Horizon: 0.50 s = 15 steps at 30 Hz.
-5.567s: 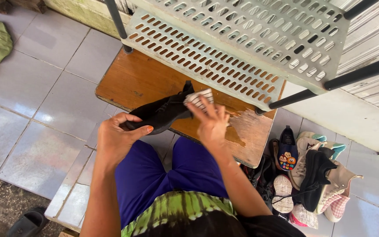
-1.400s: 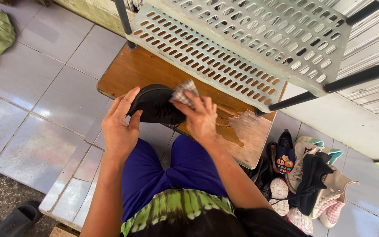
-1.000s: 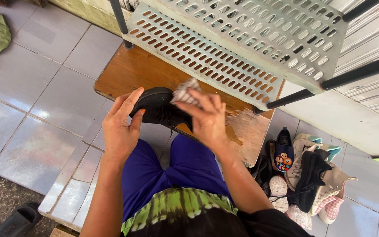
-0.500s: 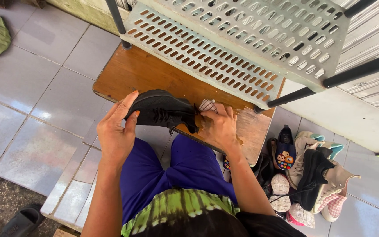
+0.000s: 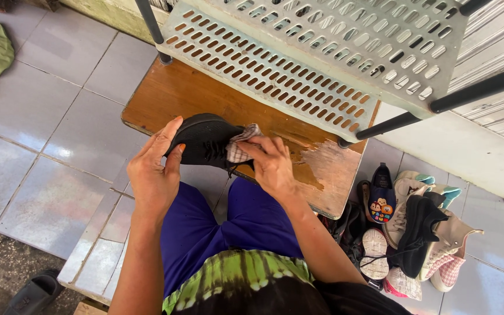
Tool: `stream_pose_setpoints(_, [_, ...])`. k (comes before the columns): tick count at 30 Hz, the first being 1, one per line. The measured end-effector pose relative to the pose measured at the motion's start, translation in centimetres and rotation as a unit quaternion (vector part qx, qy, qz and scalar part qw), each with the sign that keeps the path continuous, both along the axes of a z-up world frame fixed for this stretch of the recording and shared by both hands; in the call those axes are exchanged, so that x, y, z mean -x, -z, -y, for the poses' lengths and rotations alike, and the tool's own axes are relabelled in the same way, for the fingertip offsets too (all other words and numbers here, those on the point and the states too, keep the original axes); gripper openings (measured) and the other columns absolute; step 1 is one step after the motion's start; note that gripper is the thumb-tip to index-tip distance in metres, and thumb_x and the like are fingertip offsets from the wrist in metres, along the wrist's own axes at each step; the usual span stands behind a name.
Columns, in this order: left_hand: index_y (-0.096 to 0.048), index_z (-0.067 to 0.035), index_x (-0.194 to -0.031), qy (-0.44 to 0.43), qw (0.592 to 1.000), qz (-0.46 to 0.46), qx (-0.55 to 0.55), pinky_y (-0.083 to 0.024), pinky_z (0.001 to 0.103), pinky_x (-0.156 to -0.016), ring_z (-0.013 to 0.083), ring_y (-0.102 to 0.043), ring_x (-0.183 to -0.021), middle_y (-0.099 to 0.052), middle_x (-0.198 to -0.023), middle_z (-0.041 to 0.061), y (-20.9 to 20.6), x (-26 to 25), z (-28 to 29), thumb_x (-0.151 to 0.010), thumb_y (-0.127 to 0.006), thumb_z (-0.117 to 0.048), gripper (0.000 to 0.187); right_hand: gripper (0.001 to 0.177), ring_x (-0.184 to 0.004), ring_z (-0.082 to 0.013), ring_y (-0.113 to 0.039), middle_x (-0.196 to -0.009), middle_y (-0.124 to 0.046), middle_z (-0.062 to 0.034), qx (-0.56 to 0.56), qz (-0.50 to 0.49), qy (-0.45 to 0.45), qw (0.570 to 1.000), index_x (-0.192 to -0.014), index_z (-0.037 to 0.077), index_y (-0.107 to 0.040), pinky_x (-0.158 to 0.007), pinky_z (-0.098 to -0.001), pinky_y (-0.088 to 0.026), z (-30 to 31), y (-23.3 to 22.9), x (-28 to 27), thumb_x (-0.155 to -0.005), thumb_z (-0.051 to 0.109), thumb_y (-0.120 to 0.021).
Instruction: Cleaning a plastic shoe rack and a pair of black shoes using a damp cloth.
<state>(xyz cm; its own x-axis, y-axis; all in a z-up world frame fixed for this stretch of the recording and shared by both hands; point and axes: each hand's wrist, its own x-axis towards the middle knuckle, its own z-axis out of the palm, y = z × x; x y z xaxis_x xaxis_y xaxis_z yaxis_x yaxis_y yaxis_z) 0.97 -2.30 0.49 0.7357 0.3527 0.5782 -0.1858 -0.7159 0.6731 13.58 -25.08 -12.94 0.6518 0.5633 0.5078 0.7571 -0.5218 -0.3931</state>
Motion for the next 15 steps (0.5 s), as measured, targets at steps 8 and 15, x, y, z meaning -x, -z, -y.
stream_pose_setpoints(8, [-0.071, -0.009, -0.131, 0.014, 0.999, -0.001, 0.044, -0.055, 0.043, -0.093, 0.0368, -0.069, -0.110, -0.072, -0.119, 0.015, -0.2, 0.7, -0.8, -0.091, -0.070, 0.010, 0.044, 0.056, -0.092, -0.0381, -0.065, -0.101, -0.071, -0.0085, 0.016, -0.093, 0.034, 0.995, -0.122, 0.022, -0.075, -0.075, -0.0475, -0.054, 4.2, -3.3, -1.4, -0.078, -0.008, -0.060])
stream_pose_setpoints(15, [-0.075, -0.012, -0.122, 0.028, 0.996, -0.013, 0.083, -0.056, 0.039, -0.092, 0.0289, -0.071, -0.109, -0.074, -0.115, 0.009, 0.1, 0.6, -0.7, -0.090, -0.070, 0.011, 0.040, 0.063, -0.111, -0.0398, -0.060, -0.127, -0.068, -0.0092, -0.169, -0.100, -0.133, 0.971, -0.139, 0.028, -0.065, -0.090, -0.0495, -0.049, -3.5, -9.9, 0.2, -0.089, -0.010, -0.057])
